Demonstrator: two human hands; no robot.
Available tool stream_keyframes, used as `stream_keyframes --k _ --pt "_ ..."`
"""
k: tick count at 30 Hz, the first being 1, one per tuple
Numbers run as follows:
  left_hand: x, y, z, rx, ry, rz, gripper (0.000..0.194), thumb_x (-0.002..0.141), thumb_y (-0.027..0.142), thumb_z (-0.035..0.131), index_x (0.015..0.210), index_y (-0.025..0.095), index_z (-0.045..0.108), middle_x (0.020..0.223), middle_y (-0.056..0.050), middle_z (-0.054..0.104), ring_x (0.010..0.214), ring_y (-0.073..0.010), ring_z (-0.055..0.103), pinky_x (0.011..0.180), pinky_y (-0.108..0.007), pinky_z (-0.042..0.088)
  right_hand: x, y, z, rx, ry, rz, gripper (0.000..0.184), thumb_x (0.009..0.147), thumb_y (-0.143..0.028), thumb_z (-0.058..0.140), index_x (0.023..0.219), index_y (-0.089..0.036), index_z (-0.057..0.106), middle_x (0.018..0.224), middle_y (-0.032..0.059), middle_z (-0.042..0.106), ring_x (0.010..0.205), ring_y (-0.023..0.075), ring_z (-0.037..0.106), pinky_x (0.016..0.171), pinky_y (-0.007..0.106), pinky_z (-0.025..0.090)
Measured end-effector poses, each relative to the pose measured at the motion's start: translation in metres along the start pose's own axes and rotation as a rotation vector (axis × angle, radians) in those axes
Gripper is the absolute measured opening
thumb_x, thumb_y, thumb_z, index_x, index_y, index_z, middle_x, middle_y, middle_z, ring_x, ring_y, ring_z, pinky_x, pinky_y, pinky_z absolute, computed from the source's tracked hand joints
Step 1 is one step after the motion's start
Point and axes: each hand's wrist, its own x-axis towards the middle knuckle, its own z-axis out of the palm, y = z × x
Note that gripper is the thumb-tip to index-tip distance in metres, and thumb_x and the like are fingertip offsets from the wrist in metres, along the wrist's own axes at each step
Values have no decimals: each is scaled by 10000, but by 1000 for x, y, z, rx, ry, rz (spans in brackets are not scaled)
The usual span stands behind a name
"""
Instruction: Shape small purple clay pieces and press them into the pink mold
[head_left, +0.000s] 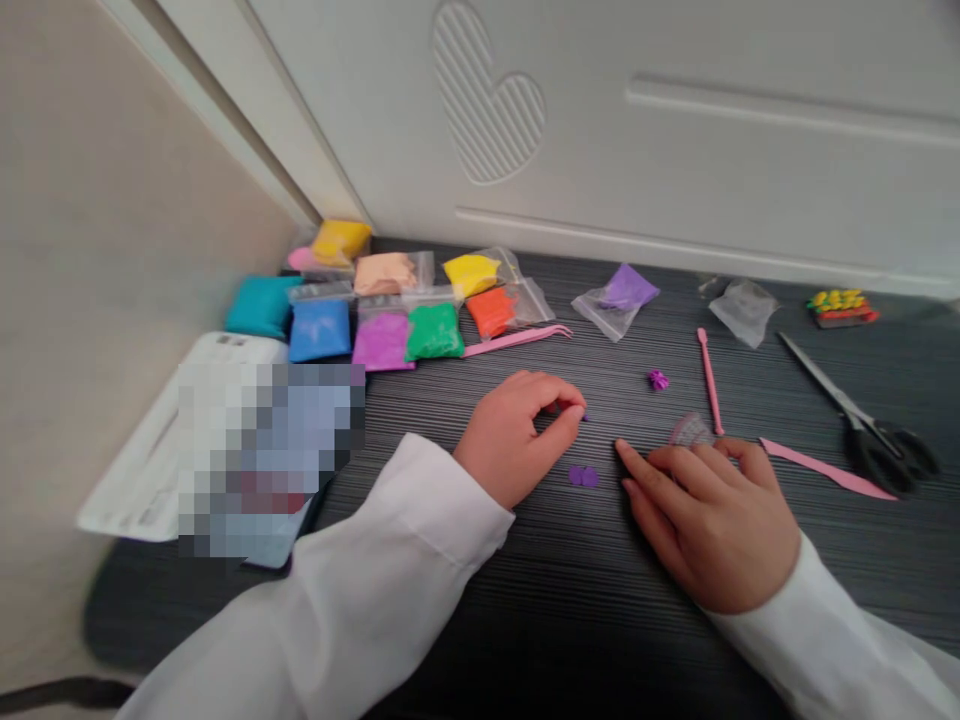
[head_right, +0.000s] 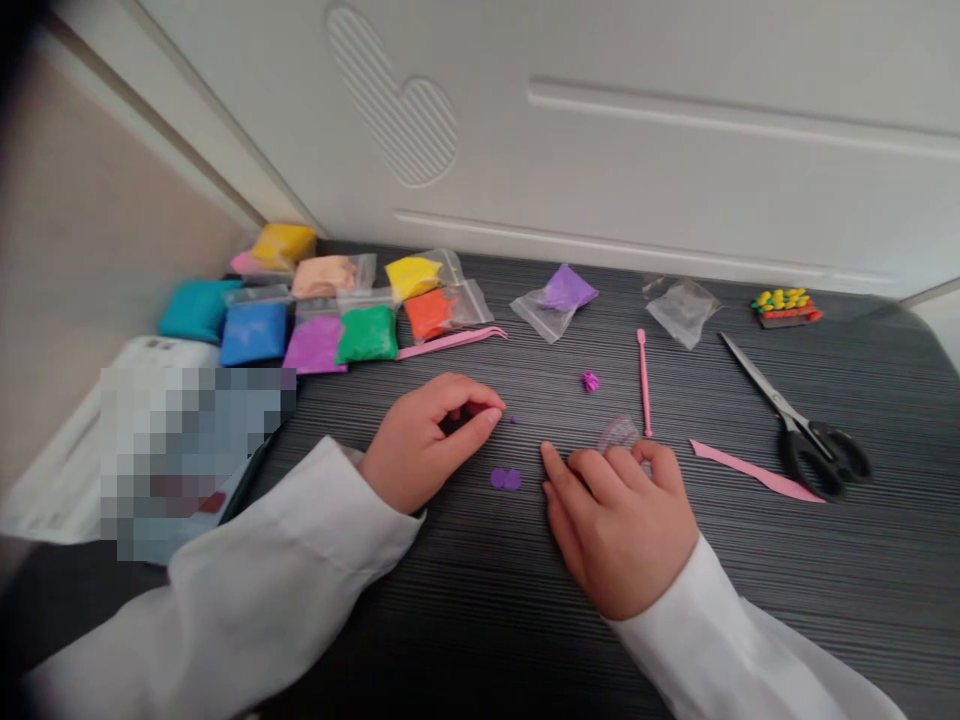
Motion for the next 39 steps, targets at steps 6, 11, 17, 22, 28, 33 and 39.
stream_keyframes --k 6,11,17,22,28,33,39 --pt "0 0 0 4 1 17 137 778 211 442 803 189 575 768 9 578 745 -117 492 700 -245 391 0 1 2 -47 21 -32 329 767 -308 485 1077 -219 544 794 15 613 688 166 484 713 390 287" --pt "-1 0 0 6 5 15 144 781 220 436 803 192 576 763 5 576 739 -123 489 683 -249 391 0 0 1 -72 14 -36 324 768 -309 484 1071 -213 548 793 23 615 691 166 479 713 387 277" --pt "0 -1 1 11 6 16 144 782 222 435 811 192 573 775 8 572 754 -119 494 690 -246 383 2 0 -1 -78 -16 -24 316 793 -314 443 1077 -216 540 796 8 611 686 161 473 713 388 273" --pt "0 -1 1 22 -2 23 146 785 231 433 806 192 572 778 10 577 745 -117 492 696 -247 379 3 -1 -2 -76 -28 -24 309 796 -306 436 1071 -209 541 800 13 614 692 161 470 716 385 266" --pt "-1 -2 2 22 9 24 148 783 232 432 809 193 573 789 4 581 752 -124 497 708 -253 385 3 -1 -3 -74 -35 -27 307 796 -293 434 1073 -212 537 805 20 616 708 167 473 712 382 261" --pt "-1 -1 2 23 10 26 145 781 227 434 806 194 573 781 8 579 748 -121 495 701 -249 382 3 -1 -2 -62 -33 -21 303 793 -289 435 1066 -214 543 806 11 618 707 167 477 710 381 265" --pt "0 -1 2 23 13 29 142 785 228 430 798 194 568 773 9 573 746 -123 491 683 -247 377 2 1 2 37 38 25 284 780 -279 468 1043 -230 563 801 1 618 700 151 486 714 358 284"
